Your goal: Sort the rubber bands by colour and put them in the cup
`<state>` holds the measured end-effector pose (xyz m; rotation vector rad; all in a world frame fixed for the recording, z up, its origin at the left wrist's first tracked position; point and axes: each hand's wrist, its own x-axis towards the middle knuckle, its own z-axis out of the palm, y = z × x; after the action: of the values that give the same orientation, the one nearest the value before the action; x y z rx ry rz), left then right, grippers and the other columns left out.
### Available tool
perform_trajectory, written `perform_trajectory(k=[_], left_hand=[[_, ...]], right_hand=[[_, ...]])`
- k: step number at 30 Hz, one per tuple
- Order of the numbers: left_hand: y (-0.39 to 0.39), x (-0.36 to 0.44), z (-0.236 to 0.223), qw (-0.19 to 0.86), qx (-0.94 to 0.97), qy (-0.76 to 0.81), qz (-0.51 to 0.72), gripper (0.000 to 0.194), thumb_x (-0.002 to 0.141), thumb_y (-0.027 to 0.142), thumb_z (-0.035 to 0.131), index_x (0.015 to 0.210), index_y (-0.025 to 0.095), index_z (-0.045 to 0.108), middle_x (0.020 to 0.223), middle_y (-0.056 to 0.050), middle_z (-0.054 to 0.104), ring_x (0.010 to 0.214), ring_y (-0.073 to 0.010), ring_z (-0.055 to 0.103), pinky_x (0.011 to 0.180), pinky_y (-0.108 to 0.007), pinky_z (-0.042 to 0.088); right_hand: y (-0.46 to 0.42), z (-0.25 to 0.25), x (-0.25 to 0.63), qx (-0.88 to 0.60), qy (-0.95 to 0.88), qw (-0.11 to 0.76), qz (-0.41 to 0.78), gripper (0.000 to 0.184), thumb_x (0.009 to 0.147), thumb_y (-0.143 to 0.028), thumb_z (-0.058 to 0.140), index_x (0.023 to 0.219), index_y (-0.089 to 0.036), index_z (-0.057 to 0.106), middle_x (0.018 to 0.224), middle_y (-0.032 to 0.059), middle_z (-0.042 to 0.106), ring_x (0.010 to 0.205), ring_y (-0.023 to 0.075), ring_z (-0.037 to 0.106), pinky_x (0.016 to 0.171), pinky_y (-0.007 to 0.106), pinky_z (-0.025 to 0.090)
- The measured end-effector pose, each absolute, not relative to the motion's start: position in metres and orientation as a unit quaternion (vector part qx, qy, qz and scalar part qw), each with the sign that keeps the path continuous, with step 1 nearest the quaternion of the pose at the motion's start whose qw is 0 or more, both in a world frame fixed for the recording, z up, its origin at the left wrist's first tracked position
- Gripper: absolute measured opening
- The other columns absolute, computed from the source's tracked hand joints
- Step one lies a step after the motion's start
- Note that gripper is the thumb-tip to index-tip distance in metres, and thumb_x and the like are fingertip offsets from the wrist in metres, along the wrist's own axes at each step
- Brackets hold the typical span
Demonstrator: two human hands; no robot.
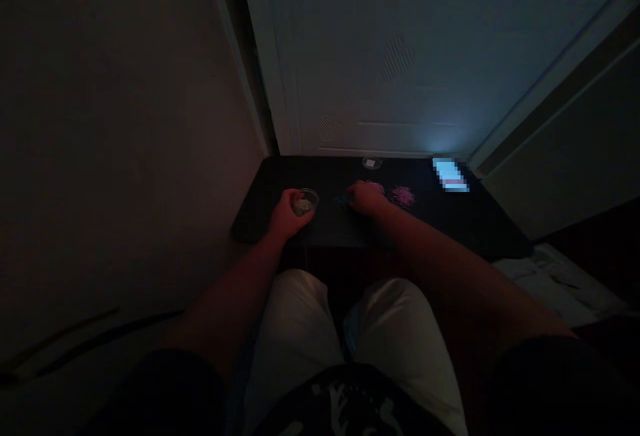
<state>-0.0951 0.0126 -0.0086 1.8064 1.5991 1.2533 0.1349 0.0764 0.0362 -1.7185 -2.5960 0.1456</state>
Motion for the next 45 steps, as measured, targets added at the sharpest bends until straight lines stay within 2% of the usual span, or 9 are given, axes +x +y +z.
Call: perform_trajectory(k=[3,6,14,20,28,35,41,45], left_hand=[[0.012,-0.094,-0.007,0.206,0.658,0.574,0.442,0.061,0.061,0.030,0.073,0.112,0.022,0.041,0.115,-0.007,0.060,0.101,-0.0191,0.059,0.086,-0.035,0.047],[0.010,-0.092,-0.004,0.203,0.659,0.581,0.432,0.062,0.062,0.031,0.073,0.114,0.022,0.042,0.116,-0.008,0.059,0.101,-0.0200,0.059,0.087,-0.036,0.046],[0.007,-0.091,0.000,0.205,0.675,0.562,0.432,0.062,0.065,0.034,0.071,0.119,0.024,0.045,0.117,-0.007,0.059,0.105,-0.0221,0.057,0.092,-0.039,0.044],[0.006,-0.091,0.001,0.213,0.684,0.547,0.433,0.062,0.065,0.035,0.071,0.120,0.024,0.046,0.116,-0.007,0.059,0.105,-0.0221,0.057,0.092,-0.038,0.044],[0.006,-0.091,-0.002,0.214,0.674,0.569,0.420,0.064,0.064,0.037,0.071,0.120,0.024,0.044,0.114,-0.007,0.059,0.101,-0.0223,0.058,0.086,-0.037,0.046],[0.006,-0.090,0.000,0.210,0.668,0.579,0.418,0.063,0.063,0.038,0.072,0.119,0.024,0.044,0.111,-0.007,0.060,0.098,-0.0226,0.059,0.082,-0.037,0.047],[0.005,-0.090,0.002,0.203,0.671,0.581,0.413,0.064,0.062,0.038,0.072,0.118,0.023,0.044,0.112,-0.007,0.059,0.098,-0.0225,0.059,0.083,-0.037,0.047],[0.006,-0.091,0.001,0.207,0.673,0.576,0.415,0.063,0.063,0.037,0.072,0.118,0.023,0.044,0.111,-0.007,0.060,0.098,-0.0216,0.059,0.084,-0.037,0.047]], right_hand=[[0.082,0.045,0.129,-0.571,-0.819,-0.018,0.060,0.026,0.076,-0.019,0.058,0.100,-0.022,0.069,0.105,0.0080,0.067,0.096,0.0206,0.061,0.083,0.030,0.046],[0.085,0.051,0.128,-0.571,-0.818,-0.008,0.073,0.025,0.077,-0.015,0.056,0.097,-0.021,0.070,0.101,0.0069,0.069,0.092,0.0191,0.063,0.080,0.028,0.047],[0.091,0.076,0.123,-0.511,-0.855,0.071,0.050,0.026,0.075,-0.012,0.054,0.092,-0.017,0.073,0.095,0.0068,0.071,0.089,0.0192,0.064,0.081,0.027,0.047],[0.077,0.098,0.091,-0.450,-0.881,0.128,0.071,0.022,0.076,-0.016,0.056,0.091,-0.018,0.072,0.090,0.0059,0.071,0.083,0.0177,0.064,0.077,0.026,0.047],[0.063,0.096,0.048,-0.420,-0.901,0.064,0.090,0.020,0.075,-0.017,0.057,0.088,-0.018,0.071,0.086,0.0050,0.070,0.078,0.0158,0.062,0.068,0.023,0.042],[0.062,0.086,0.042,-0.460,-0.883,0.065,0.072,0.023,0.073,-0.018,0.057,0.094,-0.018,0.066,0.090,0.0057,0.069,0.080,0.0157,0.060,0.065,0.022,0.040],[0.057,0.088,0.039,-0.447,-0.891,0.031,0.075,0.021,0.078,-0.025,0.053,0.087,-0.018,0.070,0.088,0.0069,0.070,0.081,0.0172,0.062,0.069,0.024,0.042],[0.064,0.094,0.047,-0.419,-0.901,0.054,0.097,0.024,0.082,-0.024,0.047,0.090,-0.017,0.070,0.093,0.0073,0.069,0.086,0.0178,0.061,0.076,0.025,0.043]])
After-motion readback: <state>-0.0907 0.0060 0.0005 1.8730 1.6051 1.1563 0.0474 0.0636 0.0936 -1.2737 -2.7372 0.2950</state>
